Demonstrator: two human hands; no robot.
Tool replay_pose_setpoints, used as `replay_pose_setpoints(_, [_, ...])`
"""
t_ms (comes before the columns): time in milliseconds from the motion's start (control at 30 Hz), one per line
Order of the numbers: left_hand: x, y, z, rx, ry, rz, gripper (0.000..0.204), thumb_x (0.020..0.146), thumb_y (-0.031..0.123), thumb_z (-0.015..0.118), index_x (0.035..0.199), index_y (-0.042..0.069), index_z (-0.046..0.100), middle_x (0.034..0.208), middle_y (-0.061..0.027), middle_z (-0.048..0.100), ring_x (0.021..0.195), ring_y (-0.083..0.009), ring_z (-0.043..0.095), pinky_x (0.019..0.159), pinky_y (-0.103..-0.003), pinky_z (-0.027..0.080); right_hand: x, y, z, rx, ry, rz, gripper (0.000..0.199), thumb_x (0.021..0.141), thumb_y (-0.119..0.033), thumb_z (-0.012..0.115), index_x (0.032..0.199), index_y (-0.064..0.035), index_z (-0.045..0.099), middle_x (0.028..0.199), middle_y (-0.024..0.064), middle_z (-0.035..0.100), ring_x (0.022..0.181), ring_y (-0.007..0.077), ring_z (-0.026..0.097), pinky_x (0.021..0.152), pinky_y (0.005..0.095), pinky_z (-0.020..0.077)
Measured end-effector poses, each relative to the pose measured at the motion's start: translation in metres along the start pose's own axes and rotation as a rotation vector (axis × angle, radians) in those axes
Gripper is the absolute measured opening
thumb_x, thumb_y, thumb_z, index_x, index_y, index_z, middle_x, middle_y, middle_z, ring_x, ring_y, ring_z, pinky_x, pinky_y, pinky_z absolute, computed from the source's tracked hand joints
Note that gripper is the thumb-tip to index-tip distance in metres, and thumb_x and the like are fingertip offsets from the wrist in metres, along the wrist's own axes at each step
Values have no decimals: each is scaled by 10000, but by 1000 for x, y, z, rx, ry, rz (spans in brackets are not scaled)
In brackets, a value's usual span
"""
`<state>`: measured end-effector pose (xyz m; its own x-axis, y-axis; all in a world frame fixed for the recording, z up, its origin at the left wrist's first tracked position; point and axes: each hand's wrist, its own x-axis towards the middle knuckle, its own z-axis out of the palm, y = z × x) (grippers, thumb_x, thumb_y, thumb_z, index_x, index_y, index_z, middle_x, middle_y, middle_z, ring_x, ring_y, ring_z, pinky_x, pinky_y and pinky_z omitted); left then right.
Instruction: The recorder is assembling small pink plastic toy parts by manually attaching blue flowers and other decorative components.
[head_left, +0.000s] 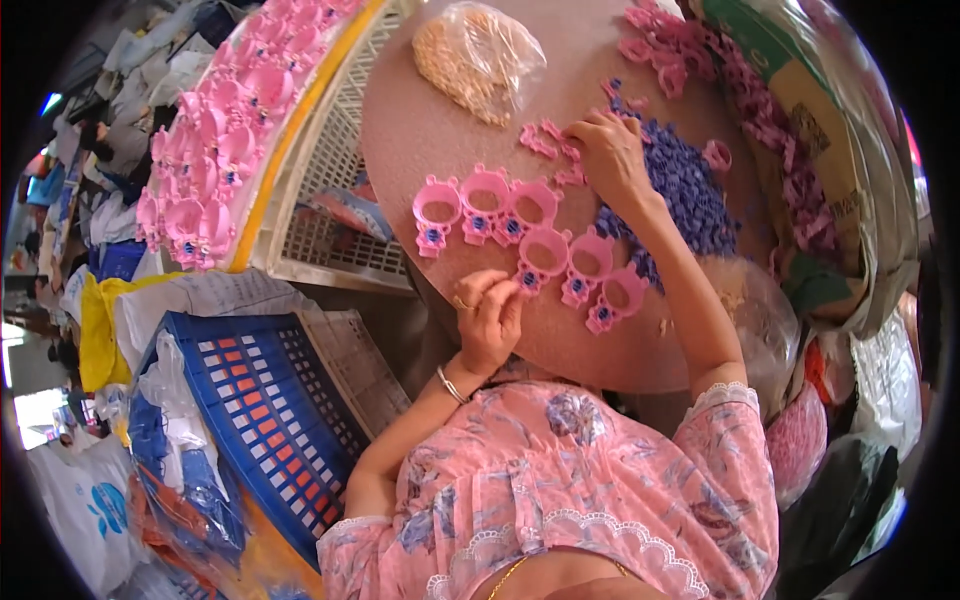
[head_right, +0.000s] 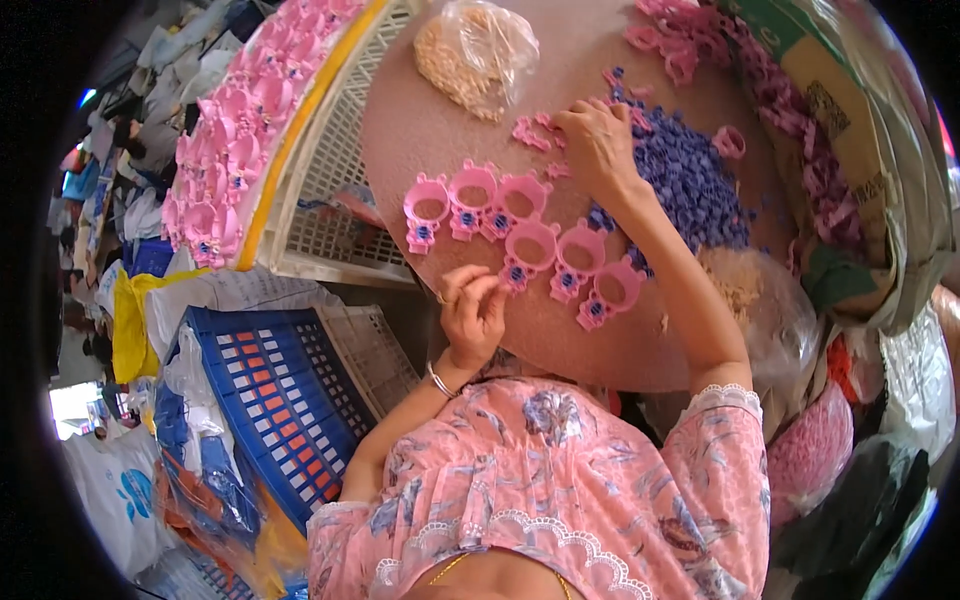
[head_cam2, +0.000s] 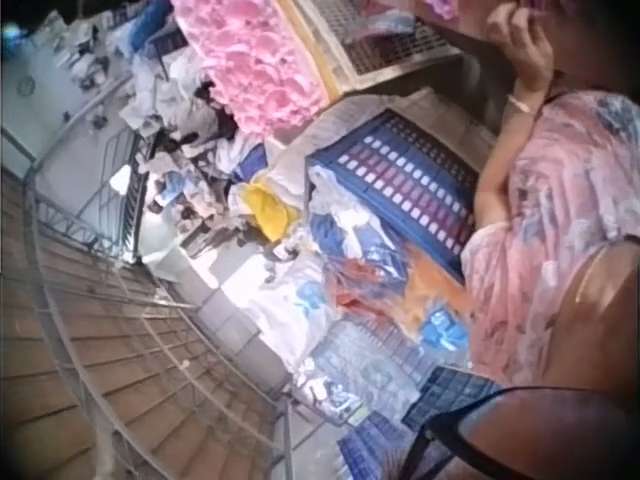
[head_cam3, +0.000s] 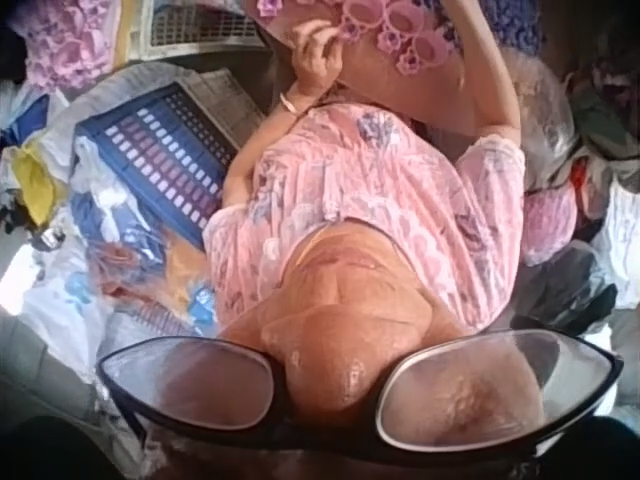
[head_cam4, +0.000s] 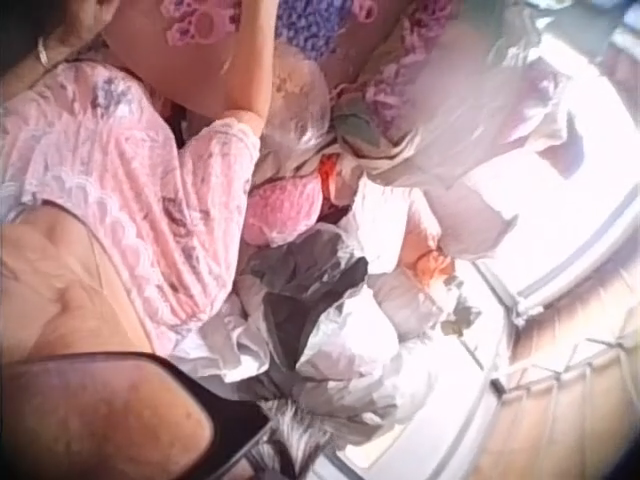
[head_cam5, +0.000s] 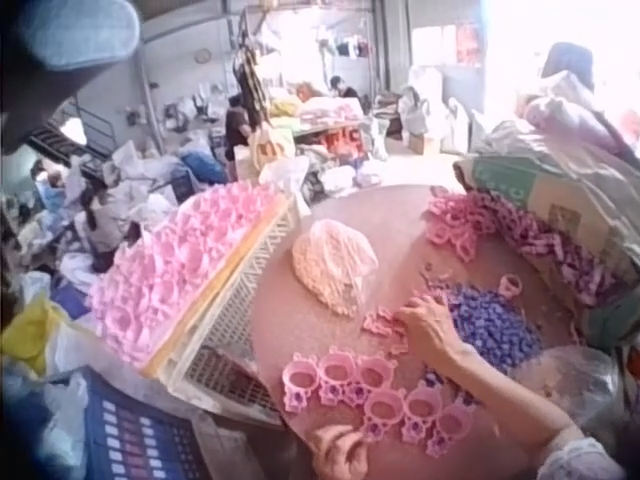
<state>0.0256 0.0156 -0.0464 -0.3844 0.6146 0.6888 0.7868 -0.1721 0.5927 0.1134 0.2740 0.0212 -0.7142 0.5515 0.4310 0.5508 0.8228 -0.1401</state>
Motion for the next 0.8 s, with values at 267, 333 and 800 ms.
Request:
replay_pose_setpoints(267, [2, 6, 3, -22, -42, -13, 203, 836, 164, 766, 979, 80, 650, 1049, -84, 607, 948, -279, 599, 823, -398, 460, 63, -22, 67, -63, -134, -162, 147, 806, -77, 648, 926, -90, 731, 963, 91, 697, 1009, 280, 630, 907, 416, 436])
replay_pose_setpoints(333, [5, 1, 4, -42, -45, -21, 202, 837, 164, 762, 980, 76, 649, 1051, -87, 607, 955, -284, 599, 827, -403, 460, 69, -16, 79, -102, -162, -145, 142, 774, -56, 670, 905, -79, 721, 966, 109, 684, 966, 305, 647, 854, 425, 476])
replay_pose_setpoints(800, [15, 0, -12, 12, 82, -67, 209, 812, 84, 775, 975, 83, 645, 1021, -86, 624, 937, -282, 594, 827, -388, 446, -5, -74, -2, 958, -437, 327, 151, 885, -123, 718, 986, -10, 724, 735, 19, 698, 612, 46, 579, 561, 247, 485])
